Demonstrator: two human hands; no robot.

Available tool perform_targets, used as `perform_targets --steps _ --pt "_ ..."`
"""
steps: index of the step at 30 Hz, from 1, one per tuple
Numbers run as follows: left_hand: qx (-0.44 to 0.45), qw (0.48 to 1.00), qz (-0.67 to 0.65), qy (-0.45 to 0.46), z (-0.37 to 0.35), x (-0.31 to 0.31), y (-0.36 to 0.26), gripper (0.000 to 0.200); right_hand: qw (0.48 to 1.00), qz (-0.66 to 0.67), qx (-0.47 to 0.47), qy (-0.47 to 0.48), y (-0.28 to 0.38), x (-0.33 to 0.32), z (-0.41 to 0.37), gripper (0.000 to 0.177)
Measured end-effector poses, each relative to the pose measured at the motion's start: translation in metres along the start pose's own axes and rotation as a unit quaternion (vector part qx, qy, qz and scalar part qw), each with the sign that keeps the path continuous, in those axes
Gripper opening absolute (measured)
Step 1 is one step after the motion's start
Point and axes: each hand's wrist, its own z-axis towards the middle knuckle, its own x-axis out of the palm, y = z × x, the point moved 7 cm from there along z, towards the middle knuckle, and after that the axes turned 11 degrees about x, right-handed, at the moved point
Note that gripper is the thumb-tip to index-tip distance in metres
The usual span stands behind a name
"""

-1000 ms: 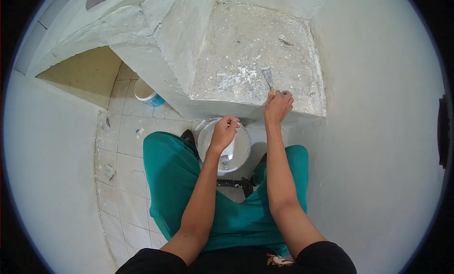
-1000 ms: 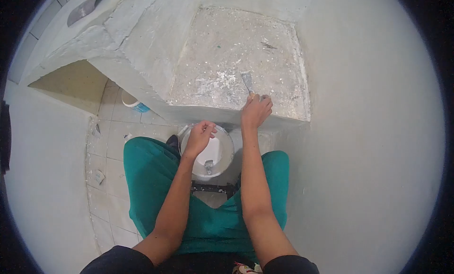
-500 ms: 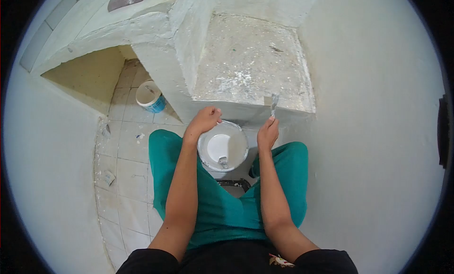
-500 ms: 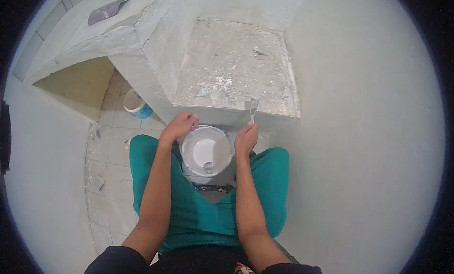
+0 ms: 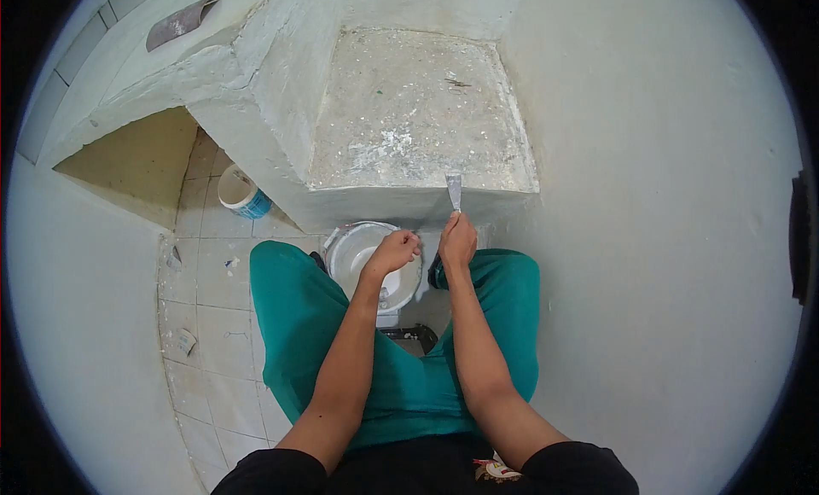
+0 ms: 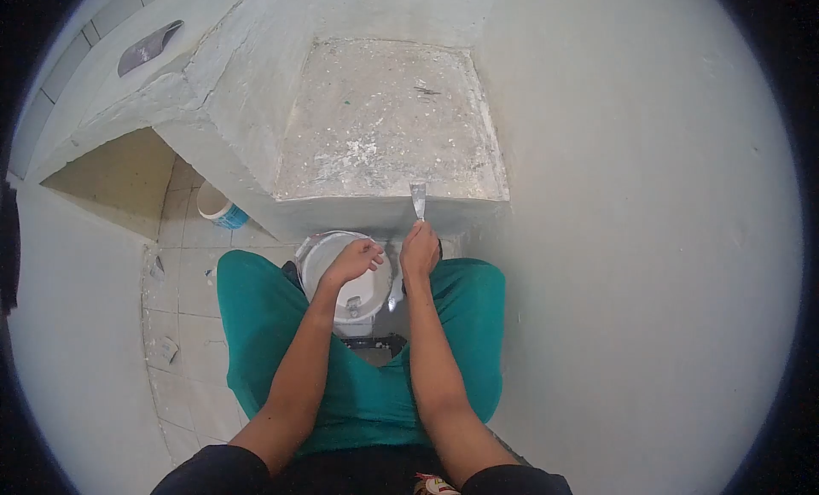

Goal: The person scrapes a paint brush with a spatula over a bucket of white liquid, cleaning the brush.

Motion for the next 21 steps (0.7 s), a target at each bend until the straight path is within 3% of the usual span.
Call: perform_targets --steps 2,5,8,21 --pt "0.001 1.000 0.013 -0.012 0.001 -0.003 0.002 0.033 1.000 -0.005 0.007 0.004 -0.002 -0.002 0.000 0.031" --pt "0.008 0.999 -0.005 -0.032 -0.003 -0.001 -0.007 0.032 0.992 0.101 0.011 -0.073 -0.006 -0.028 0.002 0.031" --pt "0.010 1.000 -0.011 -0.021 -0.001 0.002 -0.002 0.027 0.994 0.059 0.057 -0.078 -0.026 -0.055 0.022 0.031" --pt "0.019 1.000 -0.010 0.009 0.020 0.033 0.011 0.028 0.999 -0.011 -0.013 -0.039 -0.063 -0.062 0.037 0.035"
